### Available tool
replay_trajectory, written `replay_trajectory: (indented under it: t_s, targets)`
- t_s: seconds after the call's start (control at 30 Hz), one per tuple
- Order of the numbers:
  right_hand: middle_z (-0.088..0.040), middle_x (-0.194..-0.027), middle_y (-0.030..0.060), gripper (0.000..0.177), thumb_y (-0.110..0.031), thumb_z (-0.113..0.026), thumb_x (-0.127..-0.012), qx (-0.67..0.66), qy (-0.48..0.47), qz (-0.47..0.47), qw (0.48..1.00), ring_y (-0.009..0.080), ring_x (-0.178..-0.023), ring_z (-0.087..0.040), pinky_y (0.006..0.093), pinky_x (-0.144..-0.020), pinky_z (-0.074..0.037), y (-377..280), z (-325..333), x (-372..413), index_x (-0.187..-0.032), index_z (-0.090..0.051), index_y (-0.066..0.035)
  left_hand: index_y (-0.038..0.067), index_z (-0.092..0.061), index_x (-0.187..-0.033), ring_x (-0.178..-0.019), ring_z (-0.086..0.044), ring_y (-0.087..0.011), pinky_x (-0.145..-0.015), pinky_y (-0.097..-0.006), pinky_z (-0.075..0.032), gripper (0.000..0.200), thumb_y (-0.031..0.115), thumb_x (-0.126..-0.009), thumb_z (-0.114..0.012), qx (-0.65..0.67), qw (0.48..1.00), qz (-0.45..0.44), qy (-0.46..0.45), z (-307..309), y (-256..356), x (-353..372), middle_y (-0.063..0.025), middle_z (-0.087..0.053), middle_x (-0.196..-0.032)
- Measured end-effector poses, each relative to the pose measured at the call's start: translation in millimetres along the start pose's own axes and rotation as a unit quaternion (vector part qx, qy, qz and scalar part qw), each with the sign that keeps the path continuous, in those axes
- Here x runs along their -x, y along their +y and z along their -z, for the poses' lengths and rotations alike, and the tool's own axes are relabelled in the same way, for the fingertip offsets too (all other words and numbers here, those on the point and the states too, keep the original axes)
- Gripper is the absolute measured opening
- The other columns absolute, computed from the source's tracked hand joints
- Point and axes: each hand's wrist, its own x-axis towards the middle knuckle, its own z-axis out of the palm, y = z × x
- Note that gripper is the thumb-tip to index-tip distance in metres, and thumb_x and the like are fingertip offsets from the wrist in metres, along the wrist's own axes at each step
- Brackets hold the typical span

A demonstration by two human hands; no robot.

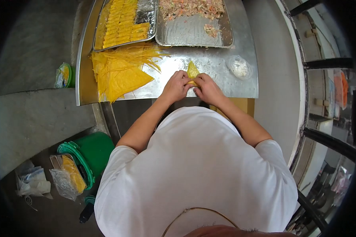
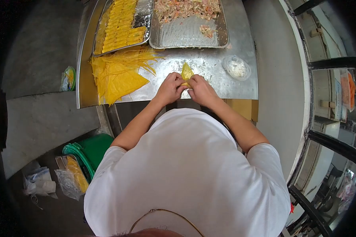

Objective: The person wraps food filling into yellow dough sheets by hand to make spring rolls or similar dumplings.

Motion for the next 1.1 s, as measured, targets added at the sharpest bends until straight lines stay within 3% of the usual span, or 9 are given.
replay_trajectory:
  t_s: [0.07,0.3,0.37,0.47,0.7,0.77,1.1]
  targets:
    - [-0.065,-0.105,0.0194,0.025,-0.006,-0.07,-0.09,0.08,0.047,0.065,0.994,0.0383,-0.1,-0.063,0.0458,-0.093,-0.052,4.4,-5.5,1.1,-0.114,-0.07,0.0,0.004,-0.075,-0.107,-0.102,-0.064,-0.0331,-0.09,-0.0416,-0.054,0.029,0.019,-0.084,-0.084,0.0,1.0,0.01,-0.017,0.6,-4.5,-1.4,-0.0116,-0.068,-0.108]
    - [-0.063,-0.103,0.0159,0.019,-0.005,-0.069,-0.091,0.069,0.015,0.037,0.997,0.0361,-0.102,-0.061,0.0449,-0.092,-0.052,11.5,-7.0,-6.5,-0.109,-0.071,0.0,0.007,-0.076,-0.106,-0.099,-0.063,-0.0327,-0.089,-0.042,-0.053,0.023,0.019,-0.087,-0.081,-0.002,0.998,-0.063,0.009,10.1,-10.8,-6.8,-0.0106,-0.068,-0.107]
    - [-0.063,-0.101,0.0161,0.017,-0.003,-0.067,-0.091,0.085,0.067,0.097,0.989,0.0358,-0.102,-0.061,0.045,-0.092,-0.052,10.2,-6.5,-6.4,-0.107,-0.071,-0.001,0.007,-0.075,-0.108,-0.097,-0.063,-0.0321,-0.088,-0.0422,-0.052,0.026,0.021,-0.088,-0.08,-0.027,0.998,-0.055,-0.004,8.8,-14.3,-10.0,-0.0101,-0.068,-0.106]
    - [-0.064,-0.101,0.0163,0.018,-0.004,-0.067,-0.091,0.121,0.033,0.076,0.989,0.0359,-0.1,-0.062,0.0449,-0.092,-0.052,14.3,-3.3,-12.3,-0.108,-0.071,-0.001,0.006,-0.075,-0.109,-0.098,-0.063,-0.0313,-0.087,-0.0417,-0.052,0.026,0.022,-0.088,-0.08,-0.028,0.998,-0.039,0.034,6.2,-13.1,-12.2,-0.0095,-0.067,-0.103]
    - [-0.063,-0.104,0.0151,0.021,-0.011,-0.071,-0.091,0.092,0.029,0.082,0.992,0.0349,-0.101,-0.061,0.0449,-0.091,-0.051,15.3,-1.7,-13.5,-0.11,-0.072,-0.003,0.008,-0.072,-0.116,-0.101,-0.062,-0.031,-0.088,-0.0424,-0.049,0.031,0.022,-0.09,-0.078,-0.062,0.997,-0.047,0.015,3.2,-16.8,-10.3,-0.0084,-0.067,-0.104]
    - [-0.062,-0.106,0.0149,0.024,-0.013,-0.072,-0.091,0.109,0.027,0.077,0.991,0.0348,-0.104,-0.06,0.0451,-0.092,-0.051,24.9,-6.7,-17.0,-0.112,-0.071,-0.003,0.008,-0.071,-0.118,-0.102,-0.062,-0.0307,-0.088,-0.0429,-0.048,0.032,0.023,-0.091,-0.077,-0.046,0.995,-0.06,0.063,7.4,-8.8,-11.5,-0.0075,-0.067,-0.107]
    - [-0.061,-0.112,0.017,0.035,-0.015,-0.073,-0.091,0.12,0.03,0.064,0.99,0.0371,-0.108,-0.059,0.0461,-0.096,-0.05,23.8,2.0,-18.9,-0.122,-0.067,-0.001,0.006,-0.07,-0.119,-0.104,-0.06,-0.0348,-0.092,-0.0452,-0.05,0.034,0.023,-0.09,-0.078,-0.062,0.996,-0.052,0.031,0.1,-16.2,-14.3,-0.0122,-0.066,-0.11]
